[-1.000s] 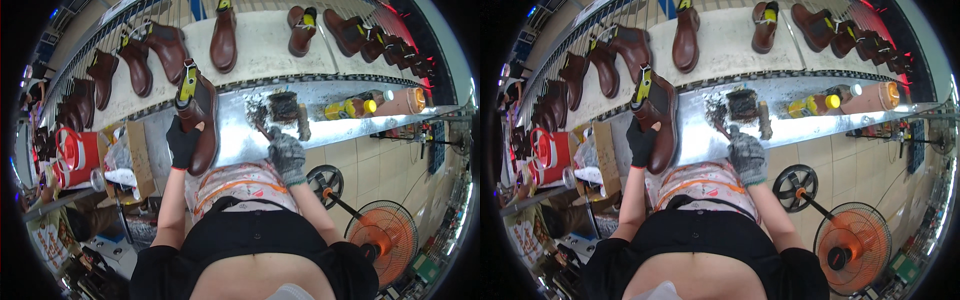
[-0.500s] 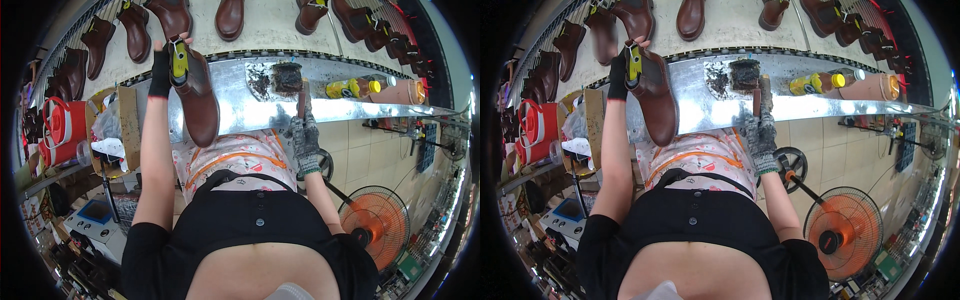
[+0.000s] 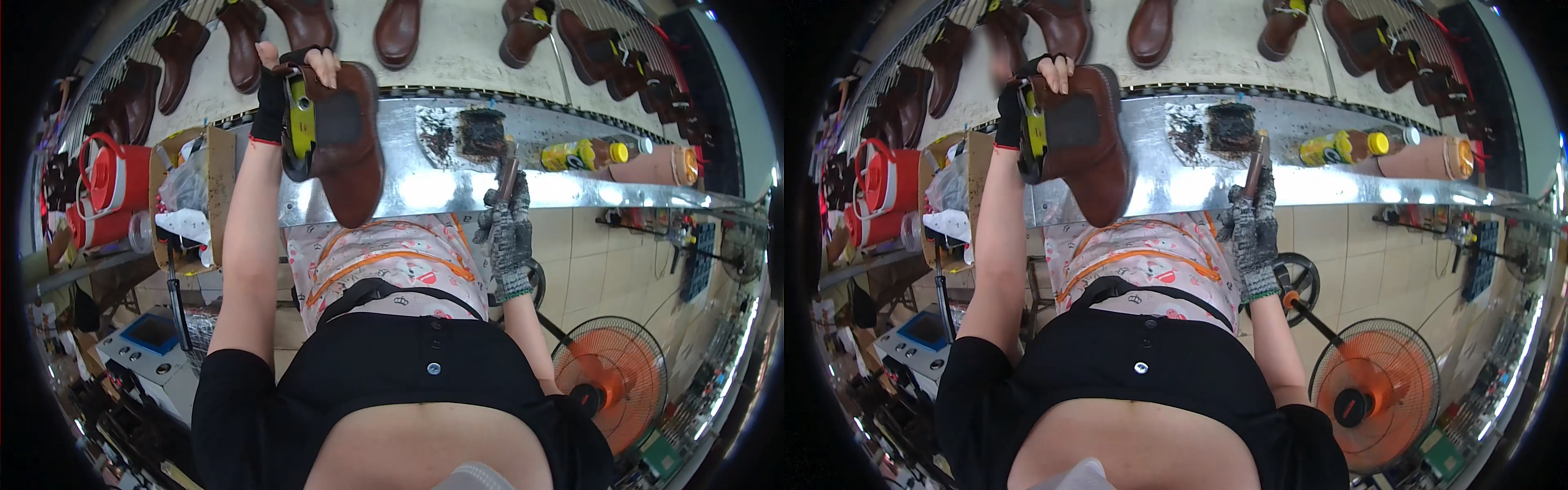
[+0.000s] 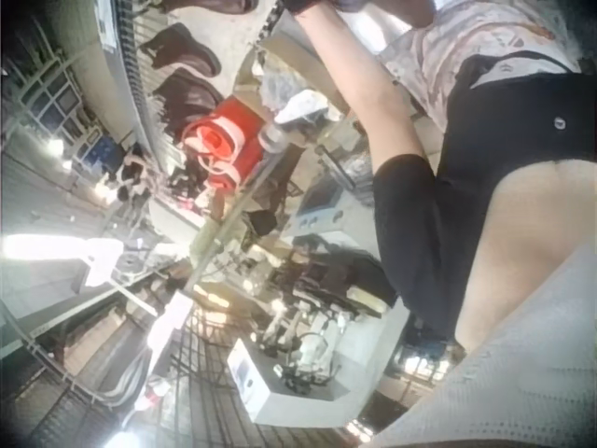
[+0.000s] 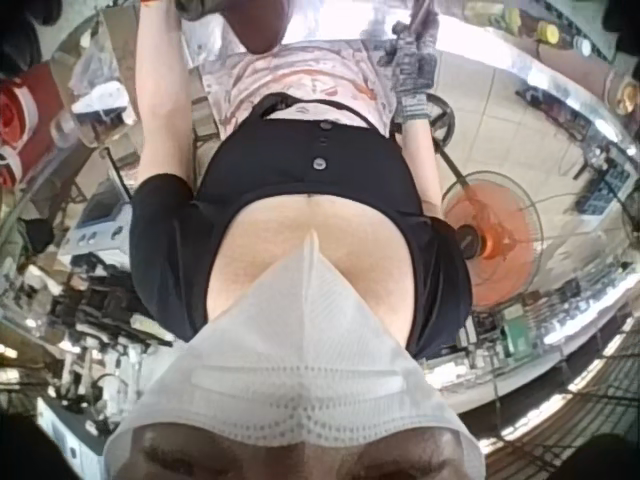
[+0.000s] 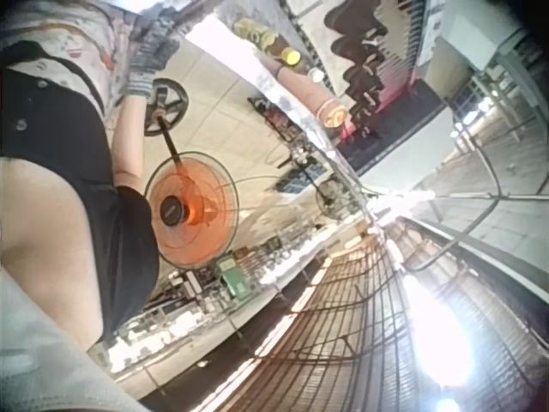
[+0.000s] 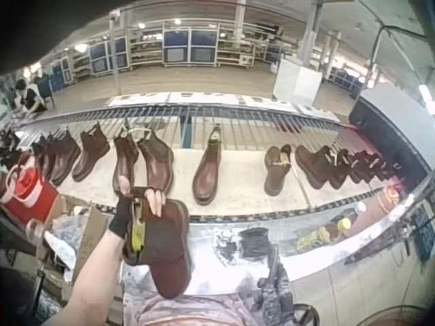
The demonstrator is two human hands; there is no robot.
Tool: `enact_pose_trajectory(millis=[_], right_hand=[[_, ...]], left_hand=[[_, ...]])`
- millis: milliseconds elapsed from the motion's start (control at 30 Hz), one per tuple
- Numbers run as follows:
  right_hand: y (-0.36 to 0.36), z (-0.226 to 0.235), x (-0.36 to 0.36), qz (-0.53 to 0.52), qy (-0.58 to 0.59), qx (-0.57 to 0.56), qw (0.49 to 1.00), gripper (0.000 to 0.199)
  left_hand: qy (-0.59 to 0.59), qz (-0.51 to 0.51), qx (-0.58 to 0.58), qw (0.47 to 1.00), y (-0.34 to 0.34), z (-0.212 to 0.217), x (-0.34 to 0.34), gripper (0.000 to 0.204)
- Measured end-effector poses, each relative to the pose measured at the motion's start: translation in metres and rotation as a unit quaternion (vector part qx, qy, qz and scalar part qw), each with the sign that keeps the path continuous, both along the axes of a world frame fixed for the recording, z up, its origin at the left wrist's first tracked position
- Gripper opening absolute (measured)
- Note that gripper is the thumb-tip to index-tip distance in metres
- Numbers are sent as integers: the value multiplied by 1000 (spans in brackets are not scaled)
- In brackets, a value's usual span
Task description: The person polishes brown leather boots on a conveyor belt using a brush and liquid polish. They pick up each boot, apply the polish with a brush, and wipe the surface with a cloth before placing the boot back on the line.
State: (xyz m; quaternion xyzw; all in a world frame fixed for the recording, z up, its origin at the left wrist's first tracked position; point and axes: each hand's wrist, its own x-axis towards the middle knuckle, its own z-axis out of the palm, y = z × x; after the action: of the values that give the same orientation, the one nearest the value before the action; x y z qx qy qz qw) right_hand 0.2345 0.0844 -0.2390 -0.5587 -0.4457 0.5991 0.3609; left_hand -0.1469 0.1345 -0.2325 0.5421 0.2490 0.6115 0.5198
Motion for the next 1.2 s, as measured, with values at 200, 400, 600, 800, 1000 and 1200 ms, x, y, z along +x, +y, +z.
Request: enact_pose_trajectory(millis=[200,400,600,800,1000,1200], right_hand=[[1,5,-4,-35,81,53,995,46],[27,84,-12,108,270,-81,953,66],[56,123,-28,386,-165,286,861,55],[65,142,-47,437,-249,433,748,42],[70,141,-47,463,-249,426,736,45],[73,143,-46,492,-241,380,745,50]], left_hand=[[-39,-89,223,970,-5,19,8,93],[-112,-119,263,951,-11,28,37,93],[-37,-145,225,963,-10,39,36,96],[-23,-168,229,959,-5,37,36,89],[-20,-186,239,953,-2,36,34,89],[-14,-179,248,952,-1,37,33,95]])
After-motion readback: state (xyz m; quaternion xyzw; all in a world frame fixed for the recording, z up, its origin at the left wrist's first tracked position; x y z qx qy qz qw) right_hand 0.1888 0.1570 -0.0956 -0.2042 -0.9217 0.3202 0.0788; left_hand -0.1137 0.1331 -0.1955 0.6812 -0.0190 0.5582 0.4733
